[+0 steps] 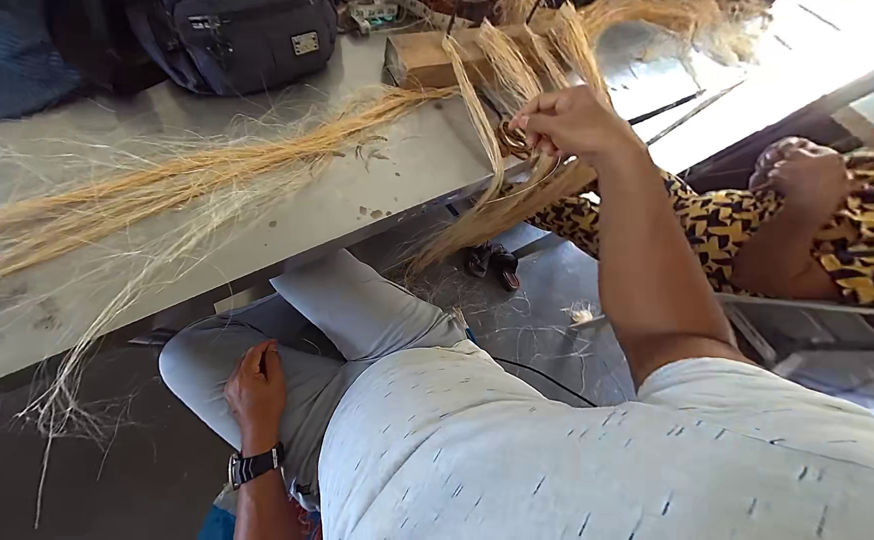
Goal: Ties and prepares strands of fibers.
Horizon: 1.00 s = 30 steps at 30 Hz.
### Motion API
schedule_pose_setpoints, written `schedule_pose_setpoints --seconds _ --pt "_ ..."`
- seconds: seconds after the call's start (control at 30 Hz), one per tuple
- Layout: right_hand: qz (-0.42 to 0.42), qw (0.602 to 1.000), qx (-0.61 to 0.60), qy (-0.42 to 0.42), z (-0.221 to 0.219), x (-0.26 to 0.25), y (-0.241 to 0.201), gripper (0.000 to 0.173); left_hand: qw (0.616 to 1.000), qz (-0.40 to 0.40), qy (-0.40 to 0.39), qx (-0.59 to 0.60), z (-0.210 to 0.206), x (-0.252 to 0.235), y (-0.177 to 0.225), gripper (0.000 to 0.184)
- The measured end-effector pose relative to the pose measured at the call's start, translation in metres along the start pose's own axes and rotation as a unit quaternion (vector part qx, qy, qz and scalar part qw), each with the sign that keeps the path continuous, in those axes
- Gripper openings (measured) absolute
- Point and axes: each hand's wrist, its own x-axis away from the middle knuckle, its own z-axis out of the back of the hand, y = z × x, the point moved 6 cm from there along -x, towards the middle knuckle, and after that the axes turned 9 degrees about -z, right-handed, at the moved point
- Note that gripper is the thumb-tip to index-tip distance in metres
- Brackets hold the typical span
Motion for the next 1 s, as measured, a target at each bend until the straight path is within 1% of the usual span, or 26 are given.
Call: schedule_pose_setpoints --seconds 0.07,0.17,0.23,0.3,0.4,0.47,0.53,0.57,0.6,0.67,0.73,0.8,0.83,0.9,0.97,1.0 --pt "0.011 0.998 0.025 -0.052 0.0 0.039 0.021 0.019 1.0 -0.006 -0.007 -0.004 -0.001 -0.003 0.001 0.032" --pt "-0.043 0.993 0.054 -0.098 -0.008 0.084 0.067 0.02 1.0 -0.018 -0.02 -0.008 -0.002 -0.008 0.006 0.032" --pt "-0.079 0.986 0.055 -0.133 -0.024 0.103 0.105 0.021 0.999 -0.026 -0.026 -0.012 -0.002 -0.011 0.012 0.031" --pt "-0.125 0.974 0.051 -0.184 -0.051 0.118 0.148 0.021 0.999 -0.034 -0.028 -0.017 -0.002 -0.012 0.016 0.031" --pt "-0.186 0.946 0.037 -0.262 -0.111 0.136 0.229 0.021 0.998 -0.048 -0.029 -0.024 -0.001 -0.012 0.023 0.031" --pt "-0.229 0.921 0.042 -0.312 -0.147 0.15 0.278 0.024 0.998 -0.053 -0.029 -0.032 0.0 -0.012 0.031 0.03" --pt "-0.269 0.907 0.051 -0.32 -0.169 0.166 0.326 0.028 0.997 -0.053 -0.04 -0.047 0.001 -0.013 0.041 0.031" --pt "-0.288 0.9 0.06 -0.321 -0.176 0.176 0.348 0.033 0.996 -0.053 -0.048 -0.055 0.0 -0.013 0.045 0.031" --pt "-0.314 0.891 0.067 -0.32 -0.181 0.188 0.372 0.037 0.995 -0.057 -0.055 -0.066 0.0 -0.013 0.051 0.03" --pt "-0.391 0.873 0.052 -0.285 -0.184 0.215 0.417 0.041 0.991 -0.064 -0.073 -0.088 0.001 -0.013 0.063 0.03" --pt "-0.479 0.844 -0.002 -0.242 -0.175 0.243 0.431 0.042 0.988 -0.072 -0.089 -0.107 0.002 -0.012 0.078 0.03" --pt "-0.528 0.822 -0.072 -0.201 -0.163 0.256 0.428 0.043 0.984 -0.09 -0.102 -0.118 0.003 -0.01 0.093 0.03" --pt "-0.53 0.823 -0.104 -0.179 -0.156 0.255 0.426 0.042 0.982 -0.107 -0.107 -0.115 0.002 -0.009 0.1 0.031" --pt "-0.492 0.849 -0.153 -0.115 -0.135 0.235 0.415 0.041 0.977 -0.132 -0.122 -0.112 -0.003 -0.007 0.112 0.031" --pt "-0.419 0.894 -0.159 -0.026 -0.102 0.195 0.388 0.04 0.97 -0.143 -0.152 -0.123 -0.01 -0.006 0.118 0.03" --pt "-0.366 0.918 -0.147 0.03 -0.082 0.17 0.369 0.037 0.966 -0.144 -0.168 -0.134 -0.014 -0.006 0.117 0.03"
